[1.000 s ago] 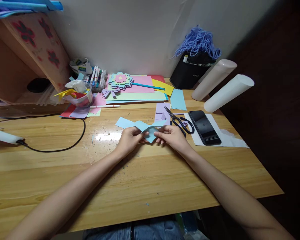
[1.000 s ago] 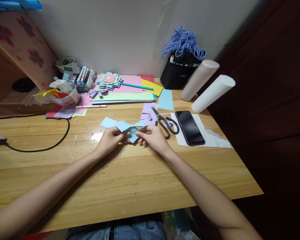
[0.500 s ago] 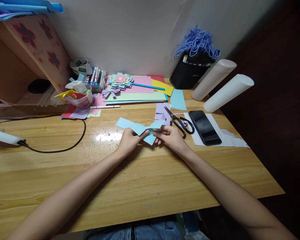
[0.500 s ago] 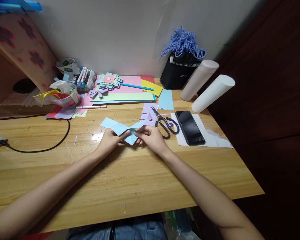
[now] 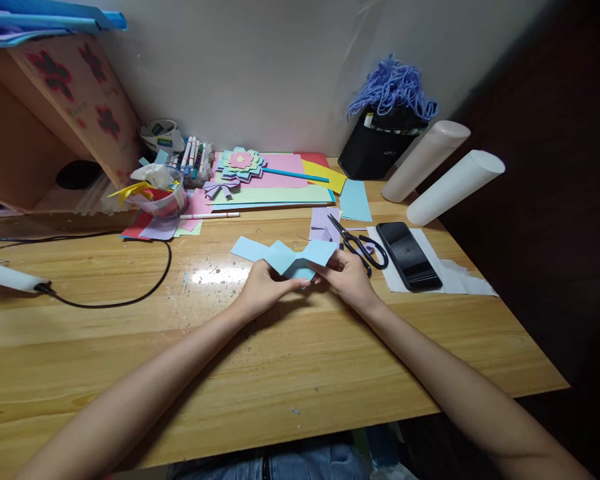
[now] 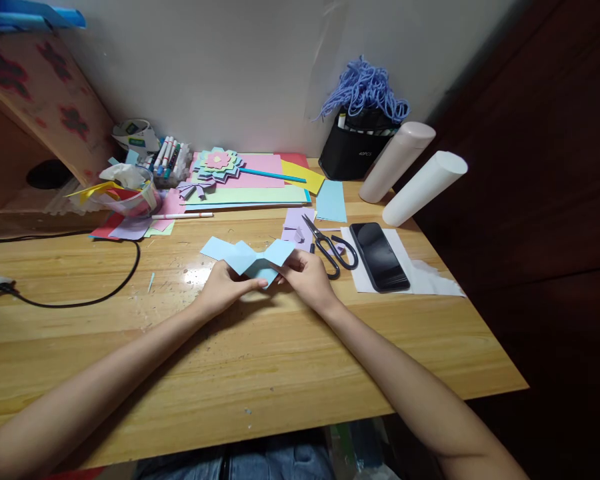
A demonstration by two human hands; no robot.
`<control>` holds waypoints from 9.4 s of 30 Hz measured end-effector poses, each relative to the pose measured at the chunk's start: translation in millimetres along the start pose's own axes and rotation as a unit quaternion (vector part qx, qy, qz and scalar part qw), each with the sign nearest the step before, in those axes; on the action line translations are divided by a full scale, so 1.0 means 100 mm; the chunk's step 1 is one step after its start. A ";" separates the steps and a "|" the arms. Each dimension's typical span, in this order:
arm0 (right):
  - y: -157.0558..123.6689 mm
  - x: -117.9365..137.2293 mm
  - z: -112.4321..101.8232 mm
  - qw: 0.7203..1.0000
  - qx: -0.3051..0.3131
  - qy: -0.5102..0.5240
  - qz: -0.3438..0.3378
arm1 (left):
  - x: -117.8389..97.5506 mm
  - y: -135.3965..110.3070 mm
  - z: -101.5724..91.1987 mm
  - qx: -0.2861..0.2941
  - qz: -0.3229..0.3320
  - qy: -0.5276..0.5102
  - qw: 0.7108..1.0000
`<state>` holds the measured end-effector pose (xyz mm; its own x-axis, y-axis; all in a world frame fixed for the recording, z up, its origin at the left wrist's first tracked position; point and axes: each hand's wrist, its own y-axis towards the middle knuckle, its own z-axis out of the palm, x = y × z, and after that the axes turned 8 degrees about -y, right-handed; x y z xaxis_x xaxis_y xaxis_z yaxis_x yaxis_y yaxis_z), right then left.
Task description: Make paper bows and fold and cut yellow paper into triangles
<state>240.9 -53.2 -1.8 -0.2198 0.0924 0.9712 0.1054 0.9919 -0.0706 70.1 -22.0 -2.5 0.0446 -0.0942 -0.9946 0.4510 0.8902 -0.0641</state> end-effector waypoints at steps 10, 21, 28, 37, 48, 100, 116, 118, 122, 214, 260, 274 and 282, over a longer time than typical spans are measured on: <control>-0.06 0.03 0.03 0.999 0.019 -0.025 -0.023 | -0.05 0.00 0.00 -0.069 -0.021 -0.021 0.997; -0.03 -0.02 0.01 0.998 0.045 0.037 -0.034 | -0.01 0.01 -0.02 -0.080 -0.017 -0.071 0.994; -0.02 -0.01 -0.01 0.996 0.003 -0.020 -0.084 | 0.00 0.02 -0.02 -0.072 -0.014 -0.110 0.991; -0.05 0.05 -0.21 0.889 -0.089 -0.221 -0.391 | -0.01 0.09 -0.13 -0.014 0.116 -0.061 0.991; 0.01 -0.05 -0.24 0.775 0.000 -0.340 -0.532 | -0.21 0.11 -0.23 0.047 -0.112 -0.033 0.992; 0.15 -0.14 0.09 0.905 0.070 -0.337 -0.249 | 0.10 -0.13 -0.19 -0.061 0.257 0.451 0.852; 0.18 0.12 0.19 0.852 0.084 -0.469 -0.218 | 0.13 -0.11 -0.17 -0.084 0.239 0.486 0.836; 0.17 0.12 0.21 0.843 0.080 -0.482 -0.226 | 0.13 -0.11 -0.16 -0.092 0.235 0.500 0.828; 0.19 0.07 0.18 0.853 0.078 -0.465 -0.224 | 0.14 -0.11 -0.16 -0.099 0.223 0.514 0.822; 0.19 -0.08 0.19 0.965 0.102 -0.165 -0.176 | 0.08 -0.17 -0.27 -0.121 0.197 0.485 0.844; 0.08 -0.01 0.25 0.992 0.063 0.106 -0.017 | -0.02 -0.26 -0.28 -0.041 -0.008 0.196 0.980; -0.03 -0.02 0.17 0.851 0.017 -0.230 -0.472 | -0.13 -0.12 -0.40 0.053 -0.054 0.025 0.997; 0.00 -0.06 0.17 0.725 0.121 -0.417 -0.534 | -0.07 -0.12 -0.47 -0.002 0.026 0.275 0.961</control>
<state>226.0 -51.9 -11.8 -0.5716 -0.8199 0.0316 -0.7084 0.5126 0.4851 22.8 -10.8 1.2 -0.4115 0.1989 -0.8894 0.4567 0.8895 -0.0124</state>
